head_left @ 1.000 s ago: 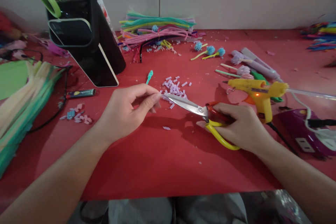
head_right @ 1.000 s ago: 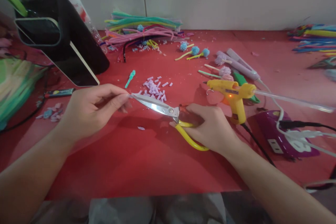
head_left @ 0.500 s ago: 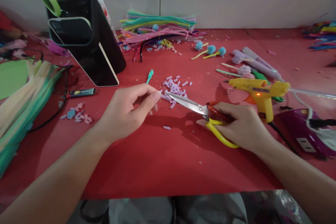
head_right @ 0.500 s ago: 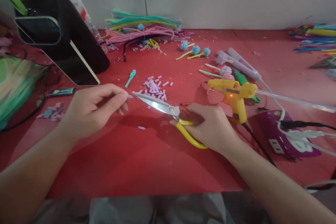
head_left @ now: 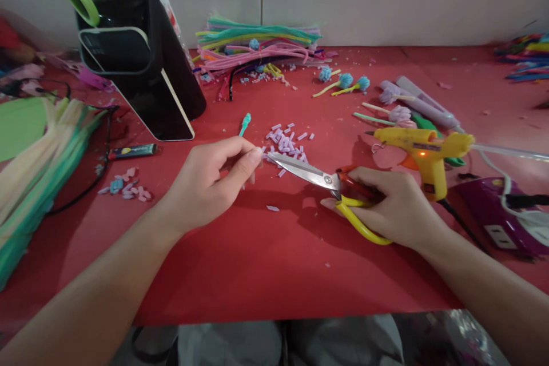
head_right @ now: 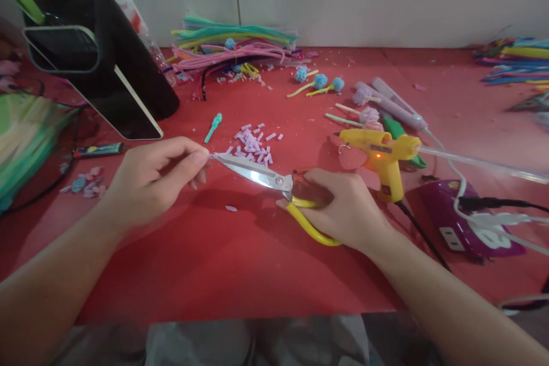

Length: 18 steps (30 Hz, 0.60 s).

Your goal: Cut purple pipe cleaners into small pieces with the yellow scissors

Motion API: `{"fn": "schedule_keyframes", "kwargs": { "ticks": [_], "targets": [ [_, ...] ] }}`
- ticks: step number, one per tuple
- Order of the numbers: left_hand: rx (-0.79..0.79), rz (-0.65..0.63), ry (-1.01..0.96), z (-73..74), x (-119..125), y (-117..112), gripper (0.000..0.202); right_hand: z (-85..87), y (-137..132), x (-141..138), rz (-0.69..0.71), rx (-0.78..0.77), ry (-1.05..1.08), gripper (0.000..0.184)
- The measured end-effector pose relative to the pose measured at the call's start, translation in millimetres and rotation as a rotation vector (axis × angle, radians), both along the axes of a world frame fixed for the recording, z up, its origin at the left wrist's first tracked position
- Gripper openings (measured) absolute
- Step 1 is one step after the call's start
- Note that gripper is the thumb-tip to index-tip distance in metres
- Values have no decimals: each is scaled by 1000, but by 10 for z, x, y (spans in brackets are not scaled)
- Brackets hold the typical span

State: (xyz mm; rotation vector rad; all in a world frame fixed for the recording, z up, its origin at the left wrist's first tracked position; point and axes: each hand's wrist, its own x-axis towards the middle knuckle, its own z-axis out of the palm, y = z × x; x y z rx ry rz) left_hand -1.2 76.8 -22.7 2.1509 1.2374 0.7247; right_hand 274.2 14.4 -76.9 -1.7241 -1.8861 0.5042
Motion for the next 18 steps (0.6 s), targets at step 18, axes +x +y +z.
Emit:
{"fn": "schedule_keyframes", "kwargs": {
  "ticks": [18],
  "targets": [
    [-71, -19, 1, -28, 11, -12, 33, -6, 10, 15, 0, 5, 17, 55]
  ]
}}
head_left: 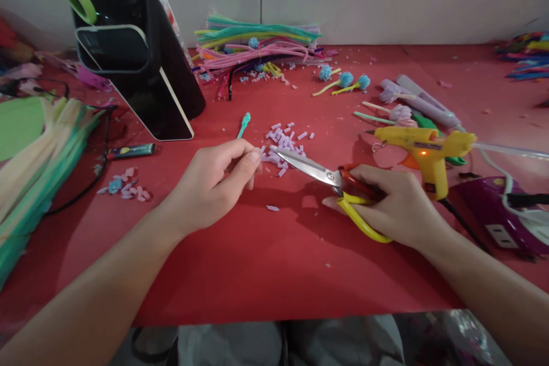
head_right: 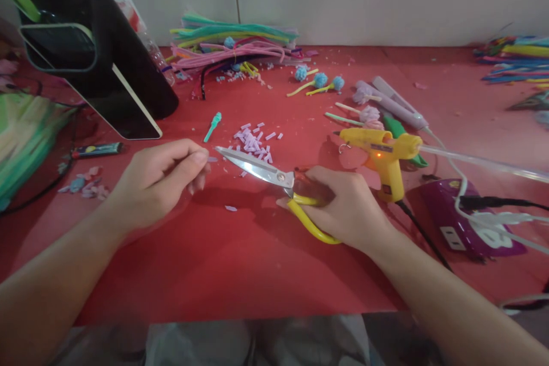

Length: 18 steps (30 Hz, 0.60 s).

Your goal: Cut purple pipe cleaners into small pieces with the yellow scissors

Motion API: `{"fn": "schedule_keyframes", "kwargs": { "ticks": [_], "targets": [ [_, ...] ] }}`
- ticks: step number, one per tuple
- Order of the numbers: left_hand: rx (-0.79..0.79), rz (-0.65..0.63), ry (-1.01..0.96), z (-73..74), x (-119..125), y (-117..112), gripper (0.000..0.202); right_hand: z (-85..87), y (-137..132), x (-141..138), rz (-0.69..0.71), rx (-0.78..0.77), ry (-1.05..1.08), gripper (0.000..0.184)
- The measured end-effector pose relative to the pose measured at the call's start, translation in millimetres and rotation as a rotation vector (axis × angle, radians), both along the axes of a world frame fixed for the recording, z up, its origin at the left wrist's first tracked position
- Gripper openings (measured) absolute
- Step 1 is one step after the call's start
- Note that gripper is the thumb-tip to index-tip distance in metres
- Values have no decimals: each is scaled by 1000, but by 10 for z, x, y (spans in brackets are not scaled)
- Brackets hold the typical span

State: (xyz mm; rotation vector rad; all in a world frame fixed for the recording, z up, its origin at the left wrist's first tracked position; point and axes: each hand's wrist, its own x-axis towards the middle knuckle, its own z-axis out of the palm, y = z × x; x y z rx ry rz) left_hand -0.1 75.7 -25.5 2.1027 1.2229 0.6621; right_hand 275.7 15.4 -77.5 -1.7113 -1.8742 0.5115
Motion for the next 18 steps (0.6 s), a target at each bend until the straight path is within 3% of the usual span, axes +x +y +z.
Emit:
{"fn": "schedule_keyframes", "kwargs": {
  "ticks": [18],
  "targets": [
    [-61, 1, -64, -8, 33, -8, 34, 7, -4, -13, 26, 7, -18, 54]
  ]
}}
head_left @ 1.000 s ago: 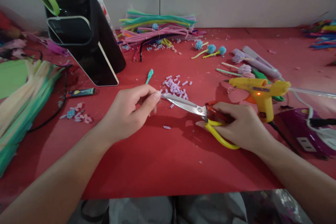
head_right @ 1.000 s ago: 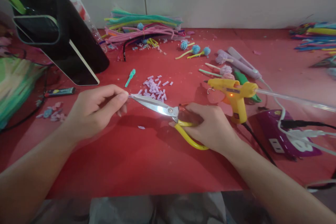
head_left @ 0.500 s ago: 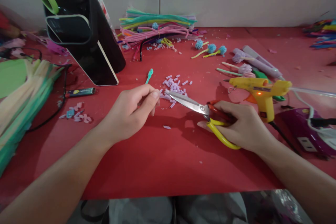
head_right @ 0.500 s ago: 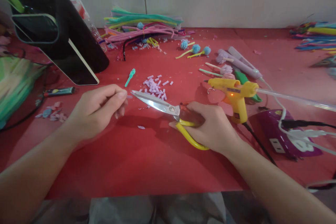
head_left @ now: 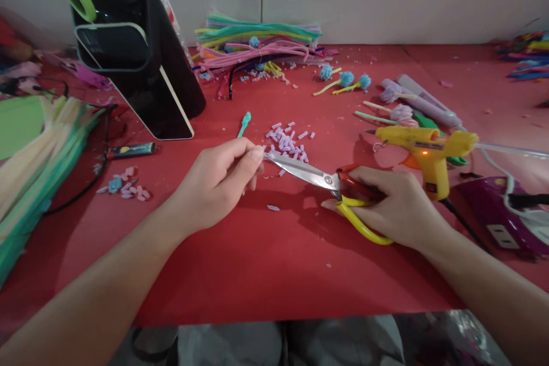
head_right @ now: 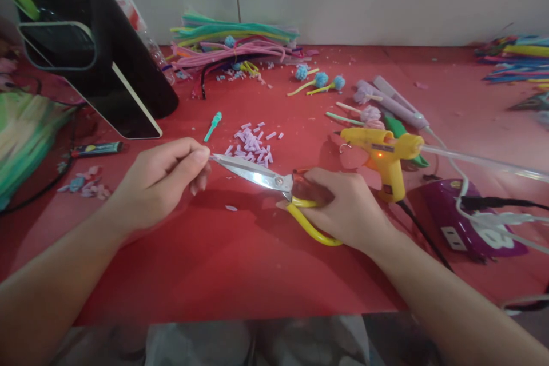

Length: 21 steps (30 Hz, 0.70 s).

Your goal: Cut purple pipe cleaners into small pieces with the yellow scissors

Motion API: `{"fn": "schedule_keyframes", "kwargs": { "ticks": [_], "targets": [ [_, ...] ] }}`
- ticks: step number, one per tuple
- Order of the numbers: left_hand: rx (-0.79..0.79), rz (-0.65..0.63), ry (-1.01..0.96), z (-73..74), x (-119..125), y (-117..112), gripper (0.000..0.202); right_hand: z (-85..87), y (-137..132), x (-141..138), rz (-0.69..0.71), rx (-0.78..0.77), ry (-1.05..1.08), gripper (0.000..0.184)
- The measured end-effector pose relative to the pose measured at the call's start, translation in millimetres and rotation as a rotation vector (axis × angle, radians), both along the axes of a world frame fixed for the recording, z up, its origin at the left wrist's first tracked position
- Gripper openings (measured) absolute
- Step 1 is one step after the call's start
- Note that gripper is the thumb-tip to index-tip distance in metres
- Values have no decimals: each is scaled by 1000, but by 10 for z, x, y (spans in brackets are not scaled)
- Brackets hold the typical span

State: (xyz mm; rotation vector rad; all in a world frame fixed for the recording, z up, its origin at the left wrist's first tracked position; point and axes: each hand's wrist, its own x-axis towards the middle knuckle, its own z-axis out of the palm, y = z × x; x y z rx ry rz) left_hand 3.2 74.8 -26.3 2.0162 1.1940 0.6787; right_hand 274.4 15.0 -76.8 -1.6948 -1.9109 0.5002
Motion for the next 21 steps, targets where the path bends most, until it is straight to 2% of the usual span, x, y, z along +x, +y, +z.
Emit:
{"fn": "schedule_keyframes", "kwargs": {
  "ticks": [7, 21],
  "targets": [
    [-2, -5, 0, -2, -7, 6, 35, -4, 10, -7, -1, 20, -2, 51],
    [5, -13, -46, -10, 3, 10, 40, -10, -15, 14, -30, -28, 34, 60]
  ]
}}
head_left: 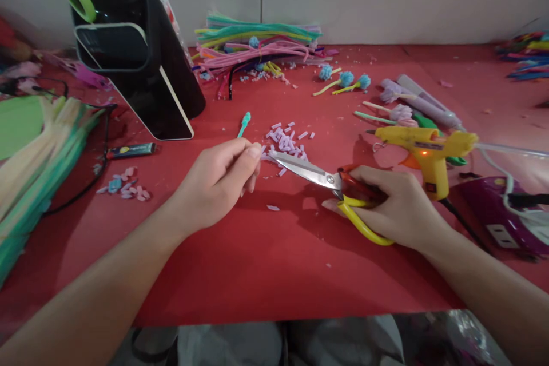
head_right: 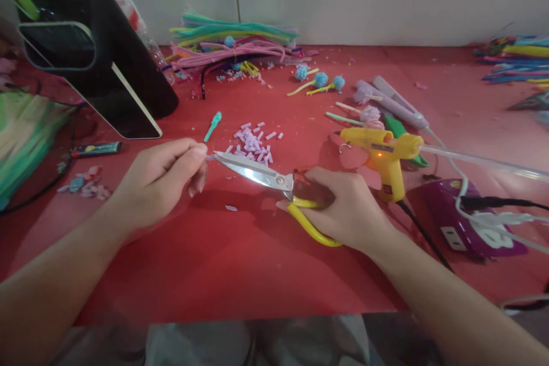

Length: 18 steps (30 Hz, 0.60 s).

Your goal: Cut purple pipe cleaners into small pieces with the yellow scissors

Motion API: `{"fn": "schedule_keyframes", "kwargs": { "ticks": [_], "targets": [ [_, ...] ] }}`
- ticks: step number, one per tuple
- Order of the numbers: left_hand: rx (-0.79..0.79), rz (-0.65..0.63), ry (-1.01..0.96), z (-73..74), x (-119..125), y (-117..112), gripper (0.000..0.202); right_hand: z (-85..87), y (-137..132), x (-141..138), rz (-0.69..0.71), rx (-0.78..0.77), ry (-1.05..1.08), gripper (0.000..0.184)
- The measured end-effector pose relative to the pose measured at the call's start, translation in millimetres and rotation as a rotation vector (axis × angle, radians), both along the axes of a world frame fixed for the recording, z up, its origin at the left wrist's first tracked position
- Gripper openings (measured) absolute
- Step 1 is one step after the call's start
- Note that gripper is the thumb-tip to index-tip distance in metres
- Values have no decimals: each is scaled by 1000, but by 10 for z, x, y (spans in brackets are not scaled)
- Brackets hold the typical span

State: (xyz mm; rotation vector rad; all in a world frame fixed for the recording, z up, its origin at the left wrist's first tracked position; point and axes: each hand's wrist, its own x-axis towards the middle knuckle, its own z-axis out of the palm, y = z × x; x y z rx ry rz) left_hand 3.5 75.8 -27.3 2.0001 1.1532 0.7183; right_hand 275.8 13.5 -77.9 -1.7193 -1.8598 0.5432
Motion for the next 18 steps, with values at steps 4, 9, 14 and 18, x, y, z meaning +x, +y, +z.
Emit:
{"fn": "schedule_keyframes", "kwargs": {
  "ticks": [4, 9, 14, 18],
  "targets": [
    [-30, 2, -31, 0, 10, -4, 40, 7, 7, -4, 13, -5, -11, 58],
    [-63, 7, -45, -12, 22, -10, 37, 11, 16, -10, 30, -3, -28, 58],
    [-58, 0, -44, -14, 26, -4, 38, 3, 13, -6, 22, 11, -47, 56],
    [-61, -20, -48, -14, 19, -1, 37, -5, 20, -8, 27, 25, -53, 53]
  ]
}}
